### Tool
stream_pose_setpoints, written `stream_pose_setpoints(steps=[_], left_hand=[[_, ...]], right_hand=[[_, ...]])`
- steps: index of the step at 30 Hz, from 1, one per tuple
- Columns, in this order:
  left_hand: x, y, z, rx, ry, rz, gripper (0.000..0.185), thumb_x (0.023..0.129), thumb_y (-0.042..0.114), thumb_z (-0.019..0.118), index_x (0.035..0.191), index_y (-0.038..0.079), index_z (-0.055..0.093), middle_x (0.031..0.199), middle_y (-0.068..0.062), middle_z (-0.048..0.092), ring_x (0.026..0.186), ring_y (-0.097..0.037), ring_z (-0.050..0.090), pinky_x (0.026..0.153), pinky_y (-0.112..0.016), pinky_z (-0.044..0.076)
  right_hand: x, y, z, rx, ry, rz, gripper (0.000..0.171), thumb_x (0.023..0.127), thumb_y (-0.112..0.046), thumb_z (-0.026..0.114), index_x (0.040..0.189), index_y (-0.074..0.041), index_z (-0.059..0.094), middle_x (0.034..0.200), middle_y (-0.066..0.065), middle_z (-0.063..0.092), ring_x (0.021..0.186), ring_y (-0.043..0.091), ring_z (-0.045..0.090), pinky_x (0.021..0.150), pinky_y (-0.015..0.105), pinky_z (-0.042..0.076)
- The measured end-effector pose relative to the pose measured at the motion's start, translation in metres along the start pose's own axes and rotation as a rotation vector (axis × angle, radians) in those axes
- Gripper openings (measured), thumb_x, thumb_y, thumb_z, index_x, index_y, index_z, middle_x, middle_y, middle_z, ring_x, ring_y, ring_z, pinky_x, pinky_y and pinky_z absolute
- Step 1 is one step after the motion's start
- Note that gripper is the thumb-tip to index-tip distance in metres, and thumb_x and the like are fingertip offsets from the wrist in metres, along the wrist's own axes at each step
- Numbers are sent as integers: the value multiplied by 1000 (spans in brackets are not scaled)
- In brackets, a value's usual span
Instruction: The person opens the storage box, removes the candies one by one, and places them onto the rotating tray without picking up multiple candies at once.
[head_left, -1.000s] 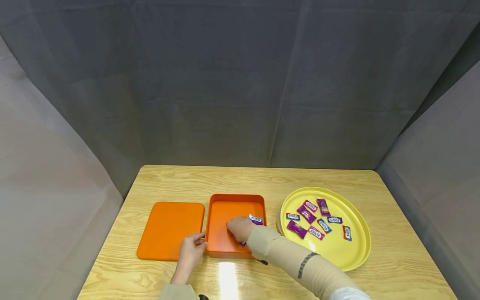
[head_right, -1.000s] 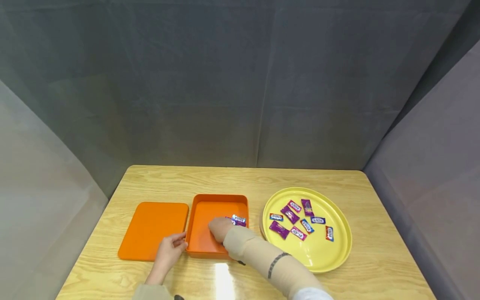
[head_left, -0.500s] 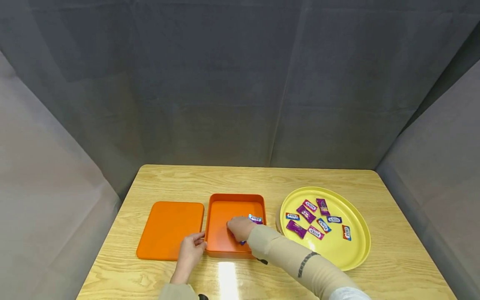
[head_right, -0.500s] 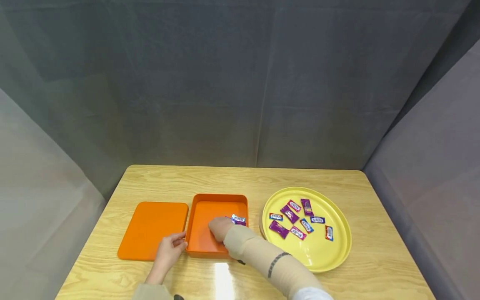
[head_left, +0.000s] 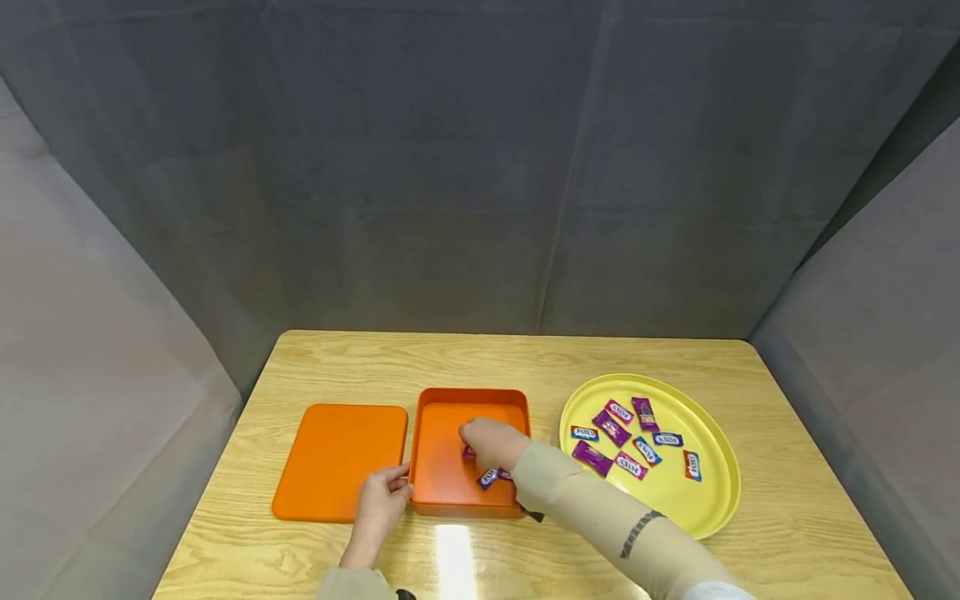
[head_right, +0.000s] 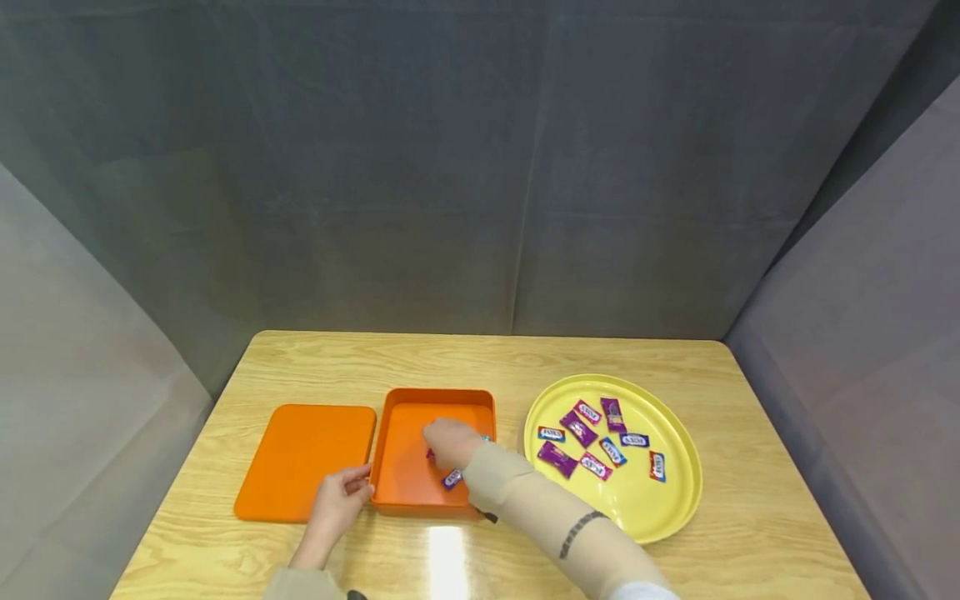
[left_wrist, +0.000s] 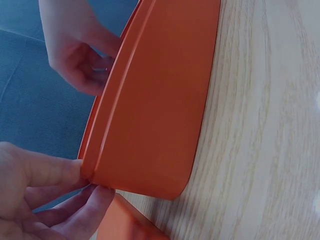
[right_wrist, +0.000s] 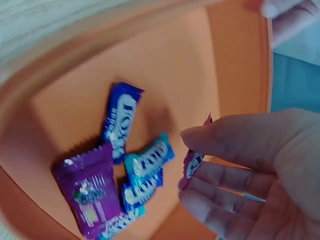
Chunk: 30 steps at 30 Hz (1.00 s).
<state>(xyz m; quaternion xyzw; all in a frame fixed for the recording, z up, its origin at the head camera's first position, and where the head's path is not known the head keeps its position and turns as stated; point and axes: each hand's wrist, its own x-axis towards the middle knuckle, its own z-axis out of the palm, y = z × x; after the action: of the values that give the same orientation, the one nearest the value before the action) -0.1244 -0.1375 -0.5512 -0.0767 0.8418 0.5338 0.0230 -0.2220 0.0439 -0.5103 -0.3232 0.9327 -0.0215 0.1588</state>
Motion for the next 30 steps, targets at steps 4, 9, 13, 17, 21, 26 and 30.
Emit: stream_pose_setpoints(steps=[4, 9, 13, 17, 21, 26, 30], left_hand=[[0, 0, 0, 6, 0, 9, 35, 83, -4, 59, 117, -10, 57, 99, -22, 61, 87, -27, 59, 64, -31, 51], [1, -2, 0, 8, 4, 0, 35, 83, -3, 58, 118, -9, 57, 100, -21, 61, 88, -27, 59, 65, -31, 52], [0, -2, 0, 9, 3, 2, 35, 83, -3, 58, 118, -10, 57, 100, -21, 61, 88, -27, 59, 65, -32, 52], [0, -1, 1, 2, 1, 10, 34, 83, -3, 59, 117, -10, 57, 99, -22, 61, 87, -27, 60, 65, -32, 52], [0, 0, 1, -1, -3, 14, 34, 83, -3, 58, 117, -10, 57, 100, -23, 61, 88, -28, 59, 65, -32, 52], [0, -1, 2, 0, -8, 9, 35, 83, -3, 58, 117, -10, 57, 100, -22, 61, 88, -28, 60, 66, -33, 52], [1, -1, 3, -2, -13, 10, 35, 83, -3, 58, 117, -10, 57, 99, -22, 62, 86, -26, 60, 65, -32, 52]], right_hand=[[-11, 8, -14, 65, 74, -6, 24, 73, -3, 72, 93, -8, 62, 80, -1, 56, 72, 12, 51, 67, 25, 47], [-24, 26, -23, 162, 205, -1, 31, 75, -5, 72, 104, -2, 63, 95, 7, 61, 82, 18, 55, 79, 32, 50], [-35, 44, -26, 235, 301, 44, 30, 77, -6, 71, 106, -1, 62, 100, 9, 61, 86, 19, 56, 82, 33, 49], [-51, 63, -29, 301, 377, 133, 29, 79, -4, 68, 107, -1, 62, 101, 10, 60, 88, 21, 58, 82, 36, 50], [-71, 83, -33, 327, 439, 200, 31, 79, -2, 66, 109, 1, 60, 102, 14, 59, 90, 27, 59, 81, 40, 50], [-100, 110, -33, 326, 514, 240, 32, 78, 0, 64, 109, 4, 59, 97, 16, 58, 82, 26, 58, 71, 39, 51], [-123, 131, -27, 330, 549, 309, 32, 78, 1, 63, 109, 6, 57, 91, 16, 57, 73, 22, 54, 62, 35, 47]])
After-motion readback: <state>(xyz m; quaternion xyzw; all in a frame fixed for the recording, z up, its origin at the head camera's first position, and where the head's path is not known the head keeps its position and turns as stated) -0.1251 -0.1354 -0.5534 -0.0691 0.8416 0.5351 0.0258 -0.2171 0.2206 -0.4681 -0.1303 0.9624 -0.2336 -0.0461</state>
